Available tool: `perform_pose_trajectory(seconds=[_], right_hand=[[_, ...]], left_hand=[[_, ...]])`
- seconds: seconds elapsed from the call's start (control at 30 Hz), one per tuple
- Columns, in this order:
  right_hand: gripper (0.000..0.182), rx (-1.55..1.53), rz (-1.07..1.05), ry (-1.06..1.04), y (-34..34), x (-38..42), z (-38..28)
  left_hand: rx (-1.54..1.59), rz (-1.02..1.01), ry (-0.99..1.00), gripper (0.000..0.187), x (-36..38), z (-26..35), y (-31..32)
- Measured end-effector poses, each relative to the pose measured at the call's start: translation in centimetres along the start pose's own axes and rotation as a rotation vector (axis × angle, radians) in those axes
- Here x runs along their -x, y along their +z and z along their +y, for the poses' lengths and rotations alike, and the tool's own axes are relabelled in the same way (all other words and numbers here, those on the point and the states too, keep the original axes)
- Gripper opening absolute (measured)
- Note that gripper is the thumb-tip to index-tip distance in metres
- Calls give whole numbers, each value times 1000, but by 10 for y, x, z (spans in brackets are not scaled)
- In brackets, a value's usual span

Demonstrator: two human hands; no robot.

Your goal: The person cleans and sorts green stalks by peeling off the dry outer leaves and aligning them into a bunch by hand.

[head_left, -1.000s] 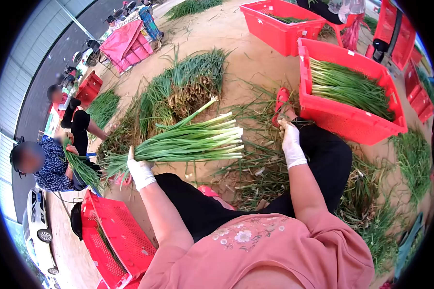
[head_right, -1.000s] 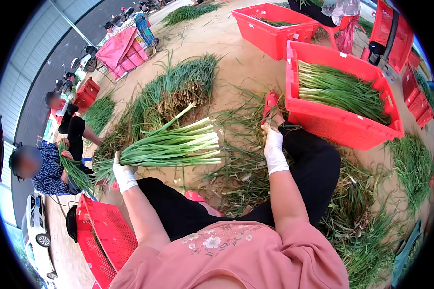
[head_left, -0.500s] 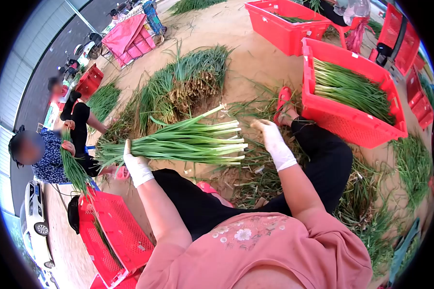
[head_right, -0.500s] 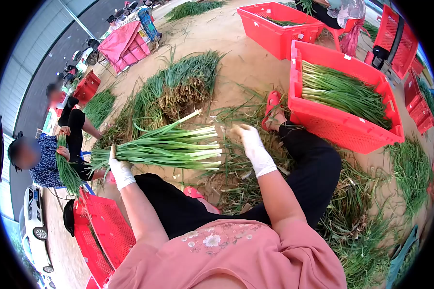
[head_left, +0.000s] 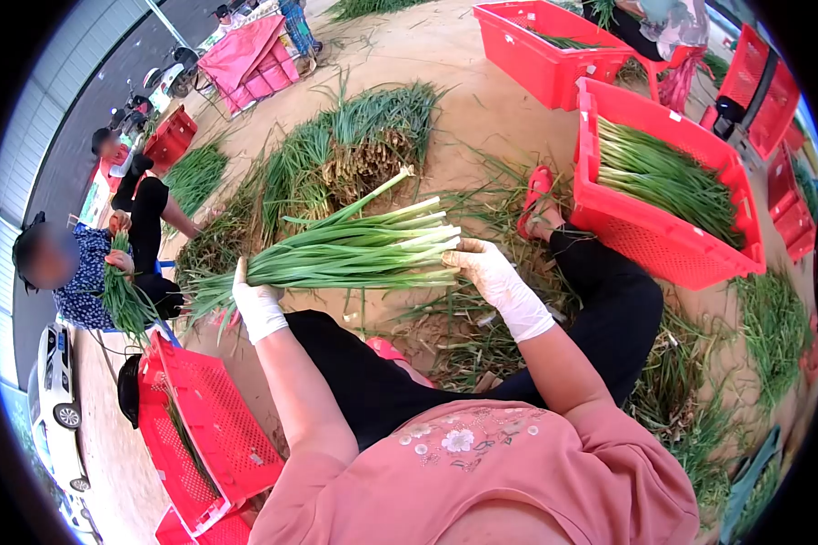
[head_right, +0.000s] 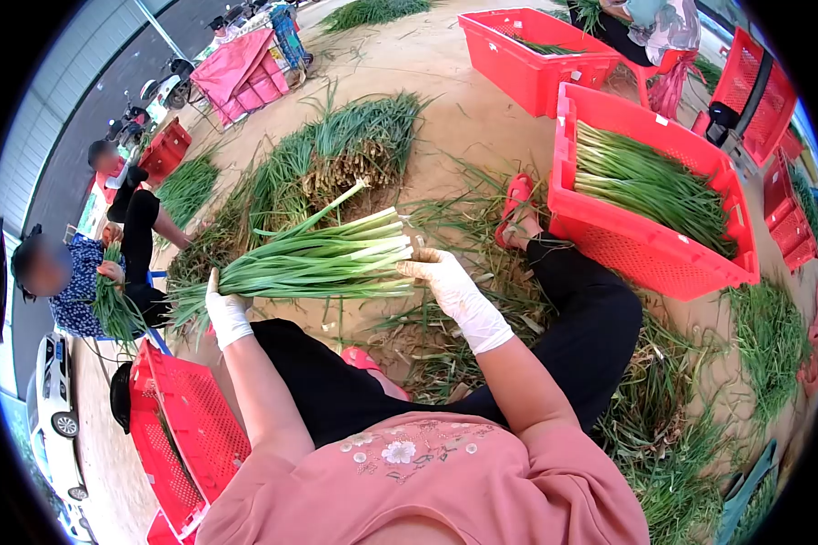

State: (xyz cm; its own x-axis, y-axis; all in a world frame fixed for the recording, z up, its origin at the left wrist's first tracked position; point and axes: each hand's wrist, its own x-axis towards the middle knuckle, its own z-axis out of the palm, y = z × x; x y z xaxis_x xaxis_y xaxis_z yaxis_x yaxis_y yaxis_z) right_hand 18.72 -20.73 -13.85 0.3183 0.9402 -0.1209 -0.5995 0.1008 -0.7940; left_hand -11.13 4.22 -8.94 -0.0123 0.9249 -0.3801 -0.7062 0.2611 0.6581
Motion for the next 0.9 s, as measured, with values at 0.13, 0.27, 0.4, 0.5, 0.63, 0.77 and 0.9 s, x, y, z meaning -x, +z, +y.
perform_pose_trajectory(seconds=[0.13, 0.27, 0.4, 0.5, 0.63, 0.77, 0.9], right_hand=[[25, -98, -106, 67, -7, -6, 11], [24, -297, -185, 198, -11, -10, 14], [21, -138, -7, 214, -3, -17, 23], [33, 184, -70, 36, -11, -31, 41], [38, -68, -275, 50, 15, -30, 25], [35, -641, -198, 214, 23, -48, 47], [18, -105, -146, 249, 30, -36, 40]], left_hand=[[-58, -68, 127, 23, -16, -5, -17], [-122, -55, 134, 20, -6, -8, -11], [101, 21, -71, 20, -7, -6, -1], [102, 4, -125, 21, -5, -9, -1], [118, 67, -132, 20, -3, -10, 4], [48, 41, -121, 25, 4, -17, 6], [91, 45, -145, 21, 5, -15, 9]])
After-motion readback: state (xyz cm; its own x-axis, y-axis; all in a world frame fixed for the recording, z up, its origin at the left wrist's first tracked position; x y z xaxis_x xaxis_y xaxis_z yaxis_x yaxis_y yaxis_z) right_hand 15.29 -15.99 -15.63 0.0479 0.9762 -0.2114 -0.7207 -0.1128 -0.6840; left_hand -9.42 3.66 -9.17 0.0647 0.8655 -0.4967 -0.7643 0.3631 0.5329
